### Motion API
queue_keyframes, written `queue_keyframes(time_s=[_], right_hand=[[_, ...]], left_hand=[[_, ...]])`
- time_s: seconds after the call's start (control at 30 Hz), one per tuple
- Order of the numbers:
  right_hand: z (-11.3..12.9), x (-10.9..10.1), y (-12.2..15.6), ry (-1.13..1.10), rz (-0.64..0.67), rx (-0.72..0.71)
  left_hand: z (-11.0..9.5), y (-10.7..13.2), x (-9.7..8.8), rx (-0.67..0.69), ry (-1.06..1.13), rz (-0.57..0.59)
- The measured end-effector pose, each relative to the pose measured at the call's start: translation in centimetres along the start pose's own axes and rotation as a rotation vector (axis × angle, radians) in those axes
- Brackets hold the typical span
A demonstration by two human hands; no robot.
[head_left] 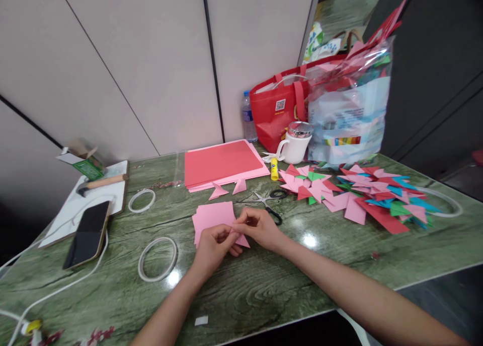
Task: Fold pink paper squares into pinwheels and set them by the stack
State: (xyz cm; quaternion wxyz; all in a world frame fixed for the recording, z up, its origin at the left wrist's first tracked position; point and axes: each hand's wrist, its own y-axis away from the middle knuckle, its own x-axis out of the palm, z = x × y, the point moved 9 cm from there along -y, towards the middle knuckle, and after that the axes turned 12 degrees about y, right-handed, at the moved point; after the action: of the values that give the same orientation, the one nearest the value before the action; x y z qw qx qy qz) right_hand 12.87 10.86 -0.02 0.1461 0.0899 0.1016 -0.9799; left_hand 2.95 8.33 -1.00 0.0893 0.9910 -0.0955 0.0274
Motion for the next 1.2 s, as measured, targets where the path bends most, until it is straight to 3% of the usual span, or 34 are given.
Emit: queue_keyframes(time_s=[0.23, 0.4, 0.63, 0.77, 0.93, 1.07, 1.13, 1.2], right_hand=[[0.4, -0.5, -0.2, 0.137, -0.027, -0.015], [0.4, -0.5, -0.3, 0.105, -0.032, -0.021], [-0.9, 1.2, 0.0, -0.048, 0.100, 0.092], [-1.0, 0.0, -0.2, -0.088, -0.014, 0.116], [-1.1, -1.0, -0.2, -0.122, -0.107, 0.126], [-0.8, -2.9, 0.1, -0.113, -0.290, 0.059], [-0.6, -2.9, 0.0, -0.137, -0.278, 0.036], [-0.3, -2.0, -0.3, -0.140, -0.178, 0.019]], left_hand=[[0.4, 0.2, 0.5, -0.051, 0.025, 0.025], [0.4, 0.1, 0.2, -0.060, 0.092, 0.006], [-0.9, -0.4, -2.9, 0.113, 0.171, -0.200], [-1.0, -0.4, -2.7, 0.158, 0.085, -0.184], [-2.0, 0.4, -2.6, 0.325, -0.129, -0.224], [-2.8, 0.9, -2.4, 0.399, -0.201, -0.226], [-3.3, 1.1, -2.2, 0.433, -0.226, -0.219], [-3.7, 1.4, -1.8, 0.482, -0.286, -0.193]])
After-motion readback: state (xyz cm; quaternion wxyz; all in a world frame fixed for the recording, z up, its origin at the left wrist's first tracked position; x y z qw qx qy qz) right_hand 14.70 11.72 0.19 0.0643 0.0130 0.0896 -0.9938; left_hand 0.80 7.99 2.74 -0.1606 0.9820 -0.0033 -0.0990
